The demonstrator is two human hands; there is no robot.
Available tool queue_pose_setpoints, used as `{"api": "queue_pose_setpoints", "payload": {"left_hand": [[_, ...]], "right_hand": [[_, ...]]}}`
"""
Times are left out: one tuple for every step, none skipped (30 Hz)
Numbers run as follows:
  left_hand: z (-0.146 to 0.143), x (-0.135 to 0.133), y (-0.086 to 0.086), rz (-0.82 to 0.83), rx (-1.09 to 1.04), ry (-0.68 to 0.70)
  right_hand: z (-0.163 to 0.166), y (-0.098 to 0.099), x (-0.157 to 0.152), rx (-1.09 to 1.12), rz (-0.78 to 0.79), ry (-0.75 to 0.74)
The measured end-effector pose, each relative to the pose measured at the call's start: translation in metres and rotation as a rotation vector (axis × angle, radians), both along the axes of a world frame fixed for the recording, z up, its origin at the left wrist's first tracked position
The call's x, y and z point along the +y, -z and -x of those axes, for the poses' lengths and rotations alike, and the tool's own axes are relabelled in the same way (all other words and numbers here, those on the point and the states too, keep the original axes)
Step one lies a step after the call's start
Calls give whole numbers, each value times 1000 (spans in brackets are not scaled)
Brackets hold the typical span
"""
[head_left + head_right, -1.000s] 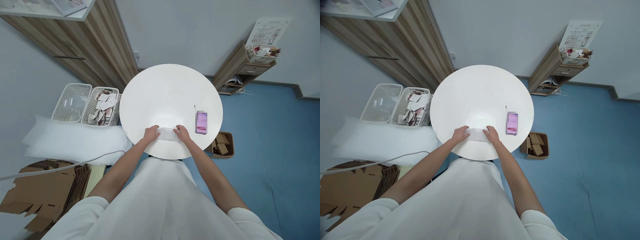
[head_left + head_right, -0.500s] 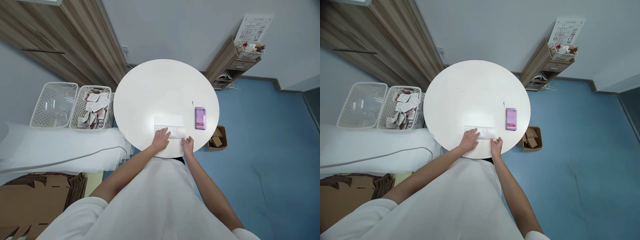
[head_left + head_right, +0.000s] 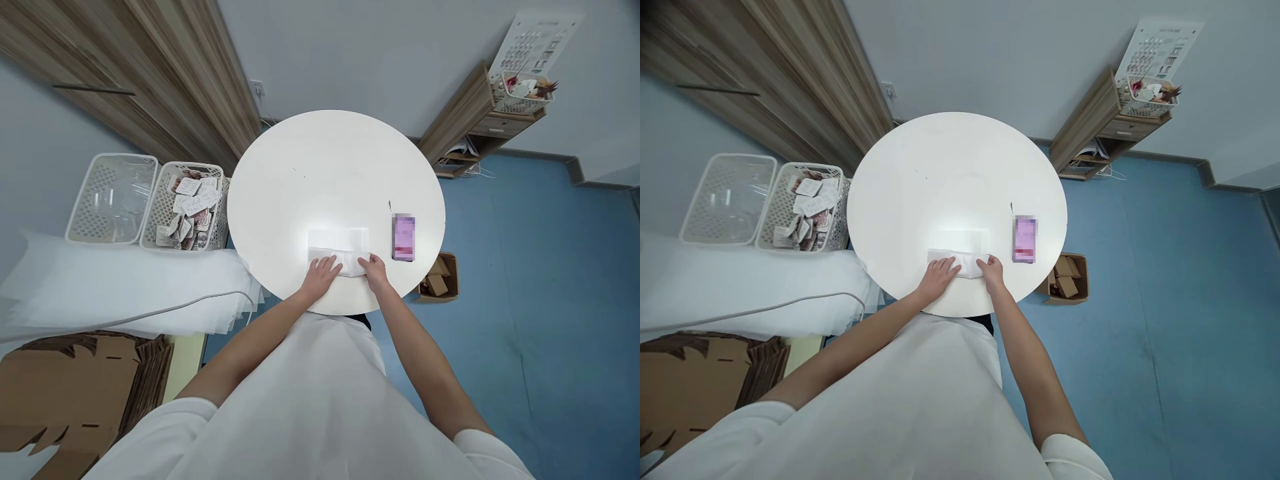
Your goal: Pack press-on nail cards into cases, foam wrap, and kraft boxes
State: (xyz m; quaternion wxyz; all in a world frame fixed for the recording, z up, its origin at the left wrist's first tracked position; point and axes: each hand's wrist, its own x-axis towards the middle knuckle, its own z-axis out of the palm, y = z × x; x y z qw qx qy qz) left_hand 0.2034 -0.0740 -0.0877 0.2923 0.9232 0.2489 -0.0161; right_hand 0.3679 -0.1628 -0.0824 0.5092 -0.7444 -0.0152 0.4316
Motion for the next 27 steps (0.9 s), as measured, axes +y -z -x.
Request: {"api": "queue_pose_setpoints", "payload": {"left_hand": [[0,3,-1,1,-11,6],[1,5,-3,-1,-20,10],[2,7,-5,-10,-26,15],[3,8,-7,-24,-27,23],[3,8,-9,-42,-24,37],[4,6,-11,-59,-20,58],[4,3,-12,-70,-18,80],[5,0,-13,-73,-15,100],[5,-3,-13,-69,-11,113],[6,-7,-13,-62,-4,116],[6,-9,-13,-57,7,113],[7,-11,-13,-54,17,108],[7,-13,-13,-52,26,102],[8,-14,-12,-47,31,96],[8,-14,-13,-38,33,89],[9,-14,-13,-23,33,79],[9,-15,-13,-5,30,66],[8,-15,-14,15,26,46],[7,-16,-14,34,19,20],[6,-16,-14,55,5,-17],[5,-17,-14,79,-12,-65],[3,-18,-13,105,-32,-127],[0,-19,-12,131,-52,-196],[-3,-20,-11,153,-69,-267],[-6,-20,-10,170,-80,-327],[-8,-20,-9,179,-81,-372],[-11,-19,-8,181,-74,-400]], "right_hand": [[2,-1,-1,25,-20,-27],[5,-3,-3,42,-29,-45],[8,-4,-5,55,-34,-57],[12,-5,-8,67,-36,-64],[16,-5,-10,78,-35,-67],[20,-6,-12,83,-30,-65],[22,-7,-14,79,-18,-59],[23,-9,-15,69,1,-55],[23,-10,-15,52,21,-53],[22,-11,-15,34,37,-54],[21,-12,-14,20,43,-64],[19,-13,-13,12,40,-79],[17,-14,-11,9,32,-95],[16,-15,-8,12,22,-113],[15,-17,-5,24,13,-130],[14,-18,-2,44,7,-143],[14,-19,1,73,0,-151],[14,-20,5,110,-13,-159],[14,-20,8,152,-33,-167],[15,-21,11,191,-58,-174],[16,-21,13,222,-84,-182],[16,-21,14,243,-105,-191],[17,-20,14,251,-117,-200],[18,-19,14,251,-123,-209],[19,-17,13,242,-124,-219],[20,-16,11,228,-124,-233],[21,-15,10,212,-124,-253]]}}
